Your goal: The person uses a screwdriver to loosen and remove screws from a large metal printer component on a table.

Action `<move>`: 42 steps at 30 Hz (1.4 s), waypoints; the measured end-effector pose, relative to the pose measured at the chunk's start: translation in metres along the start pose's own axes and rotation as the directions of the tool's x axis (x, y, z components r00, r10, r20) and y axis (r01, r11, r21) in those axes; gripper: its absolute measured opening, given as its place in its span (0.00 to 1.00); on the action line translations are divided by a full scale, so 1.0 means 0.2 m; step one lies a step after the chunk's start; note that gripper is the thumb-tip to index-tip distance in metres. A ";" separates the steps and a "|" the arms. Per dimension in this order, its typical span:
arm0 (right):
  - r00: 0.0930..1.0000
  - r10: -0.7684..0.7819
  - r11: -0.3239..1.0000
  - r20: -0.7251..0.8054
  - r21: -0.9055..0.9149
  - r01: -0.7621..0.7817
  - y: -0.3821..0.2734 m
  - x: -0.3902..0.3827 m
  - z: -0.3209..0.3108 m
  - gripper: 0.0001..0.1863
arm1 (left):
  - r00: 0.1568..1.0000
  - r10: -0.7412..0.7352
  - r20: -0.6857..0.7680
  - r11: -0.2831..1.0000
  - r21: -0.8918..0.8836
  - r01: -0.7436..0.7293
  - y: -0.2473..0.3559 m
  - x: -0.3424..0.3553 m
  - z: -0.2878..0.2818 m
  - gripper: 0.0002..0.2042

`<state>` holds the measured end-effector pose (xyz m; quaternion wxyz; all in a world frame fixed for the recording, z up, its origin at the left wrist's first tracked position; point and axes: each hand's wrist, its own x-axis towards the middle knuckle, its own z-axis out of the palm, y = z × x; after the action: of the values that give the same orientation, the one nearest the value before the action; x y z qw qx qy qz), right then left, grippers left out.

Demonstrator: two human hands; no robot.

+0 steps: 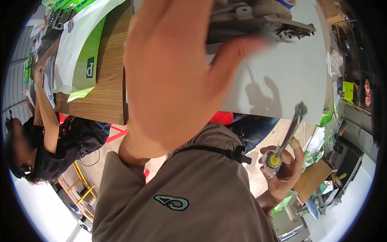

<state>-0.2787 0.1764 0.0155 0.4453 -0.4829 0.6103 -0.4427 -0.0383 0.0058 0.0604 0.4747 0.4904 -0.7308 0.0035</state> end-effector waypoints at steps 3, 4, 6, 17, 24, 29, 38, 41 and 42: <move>0.999 -0.006 1.000 0.038 0.011 0.006 0.00 0.01 0.00 0.47 | 1.000 -0.026 -0.013 0.999 -0.030 0.026 0.00 -0.03 0.02 0.18; 0.999 0.008 1.000 0.045 0.030 -0.009 -0.01 0.01 0.02 0.46 | 0.999 -0.033 -0.014 0.999 -0.041 0.033 -0.01 -0.03 0.03 0.18; 0.999 0.043 0.999 0.031 0.032 -0.044 -0.05 0.00 0.04 0.46 | 0.999 -0.039 -0.014 0.997 -0.061 0.038 -0.02 -0.05 0.05 0.18; 0.995 0.033 0.998 0.097 -0.065 -0.027 -0.16 0.02 0.07 0.46 | 0.999 -0.047 0.008 0.993 -0.105 0.047 -0.11 -0.12 0.10 0.17; 0.998 0.014 0.999 0.055 -0.049 -0.011 -0.20 -0.03 0.09 0.47 | 0.998 -0.067 -0.002 0.990 -0.126 0.066 -0.08 -0.08 0.08 0.16; 0.999 0.049 0.994 0.001 -0.099 -0.048 -0.31 -0.01 0.16 0.46 | 0.997 -0.081 -0.011 0.987 -0.141 0.079 -0.06 -0.02 0.06 0.15; 0.983 0.160 0.975 -0.094 -0.142 -0.172 -0.48 -0.06 0.21 0.48 | 0.995 -0.100 -0.014 0.976 -0.195 0.096 -0.05 0.03 0.06 0.15; 0.976 0.185 0.972 -0.112 -0.125 -0.199 -0.52 -0.07 0.22 0.48 | 0.992 -0.129 -0.011 0.970 -0.208 0.124 -0.04 0.03 0.05 0.14; 0.970 0.210 0.969 -0.123 -0.109 -0.223 -0.53 -0.07 0.23 0.48 | 0.990 -0.138 -0.018 0.969 -0.209 0.131 -0.03 0.04 0.05 0.14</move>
<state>-0.2118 0.1705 0.1105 0.4261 -0.4145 0.7091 -0.3792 -0.0408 -0.0070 0.0571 0.5341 0.4865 -0.6845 -0.0971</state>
